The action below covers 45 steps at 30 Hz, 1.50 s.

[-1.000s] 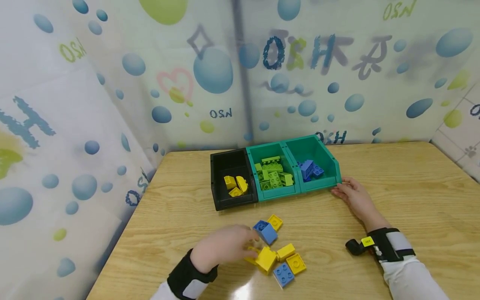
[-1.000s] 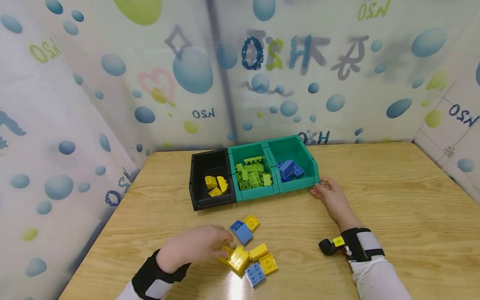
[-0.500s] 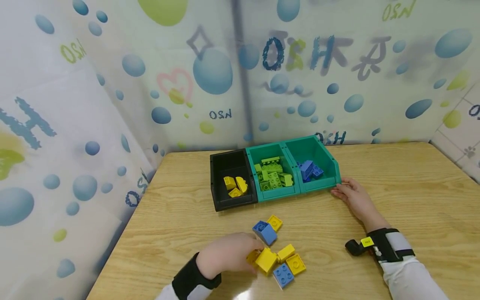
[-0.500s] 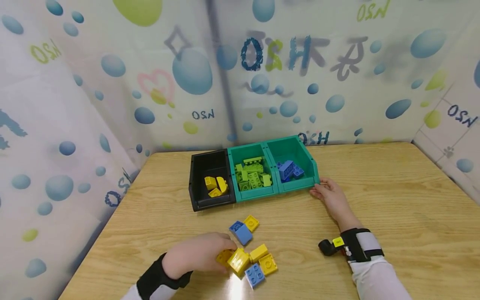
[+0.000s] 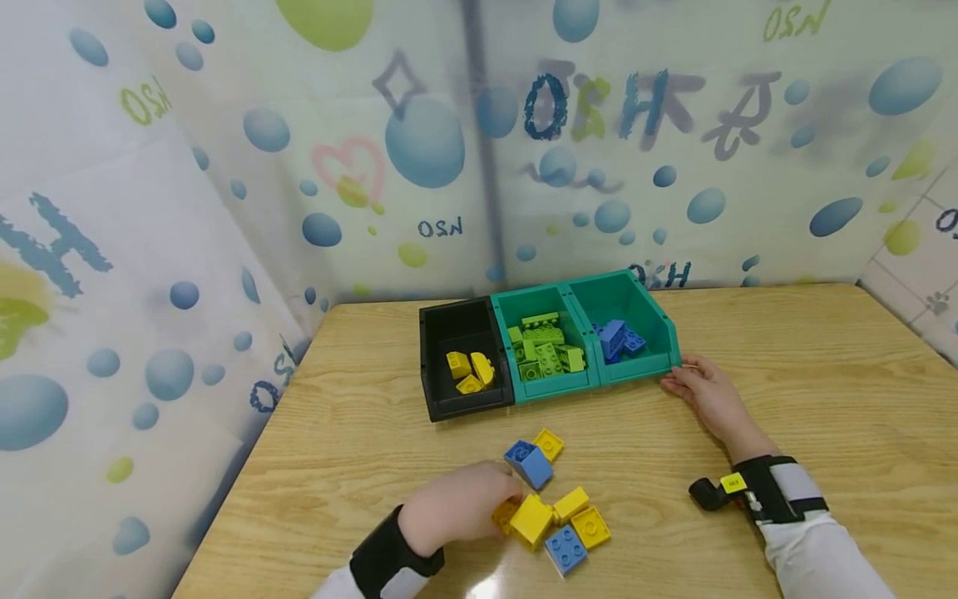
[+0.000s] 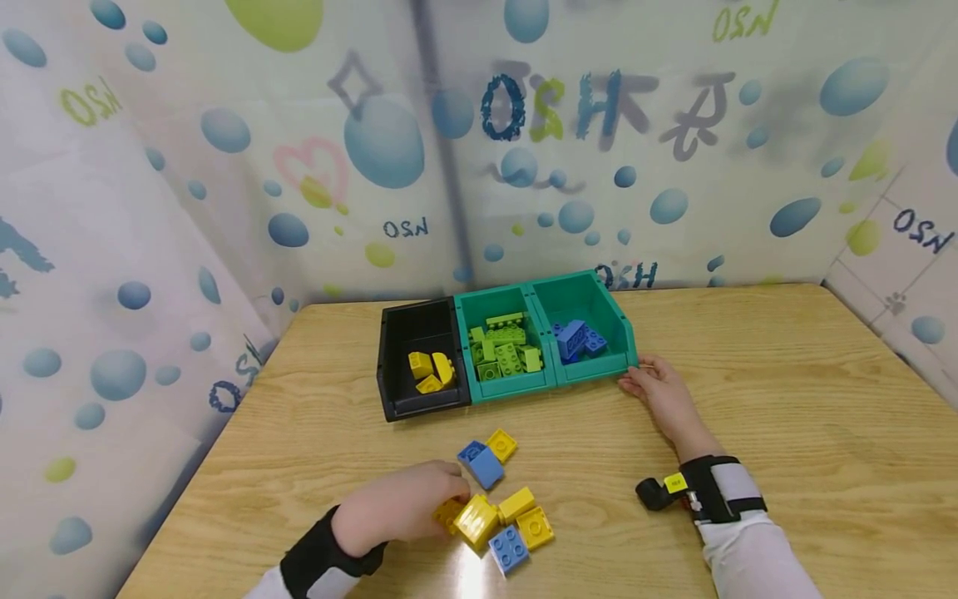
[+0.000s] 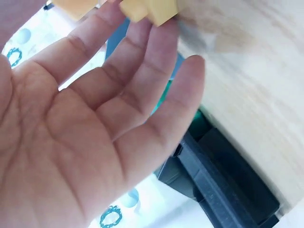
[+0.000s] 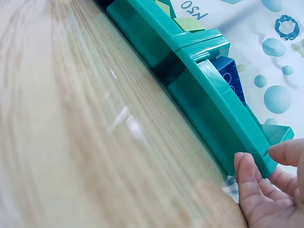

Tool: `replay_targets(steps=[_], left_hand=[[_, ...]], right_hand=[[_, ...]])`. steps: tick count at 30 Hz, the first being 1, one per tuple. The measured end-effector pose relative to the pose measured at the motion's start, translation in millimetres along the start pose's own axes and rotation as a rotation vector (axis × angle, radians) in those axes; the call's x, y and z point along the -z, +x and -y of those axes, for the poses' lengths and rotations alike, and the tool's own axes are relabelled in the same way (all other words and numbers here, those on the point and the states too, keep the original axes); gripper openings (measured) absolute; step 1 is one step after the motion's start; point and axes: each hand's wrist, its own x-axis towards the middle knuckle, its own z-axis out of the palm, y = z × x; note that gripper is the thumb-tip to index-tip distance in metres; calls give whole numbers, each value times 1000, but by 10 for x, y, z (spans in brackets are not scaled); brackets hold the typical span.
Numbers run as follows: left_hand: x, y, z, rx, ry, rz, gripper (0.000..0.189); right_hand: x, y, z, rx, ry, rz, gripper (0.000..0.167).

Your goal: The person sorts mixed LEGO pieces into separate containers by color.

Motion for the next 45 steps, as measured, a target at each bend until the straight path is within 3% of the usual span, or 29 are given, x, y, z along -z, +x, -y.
replay_targets(steps=[7, 12, 20, 27, 31, 37, 41, 45], left_hand=[[-59, 29, 33, -9, -4, -18, 39], [-52, 22, 88, -25, -88, -4, 38], [30, -7, 141, 45, -171, -2, 36], [68, -36, 189, -4, -199, -46, 31], [104, -52, 218, 0, -231, -70, 31], [115, -38, 299, -35, -255, -157, 32], [126, -34, 380, -72, -253, -293, 32], [146, -36, 444, -69, -268, -436, 34]], right_hand=[[1, 5, -8, -4, -15, 0, 43], [4, 4, -9, 0, 7, 1, 40], [8, 6, -5, 6, 7, 0, 38], [2, 8, 0, -2, -5, -4, 39], [5, 17, -8, -14, -30, -4, 42], [8, 29, -12, -36, -65, -6, 43], [8, 29, -13, -40, -69, -7, 43], [8, 25, -12, -38, -66, -6, 43]])
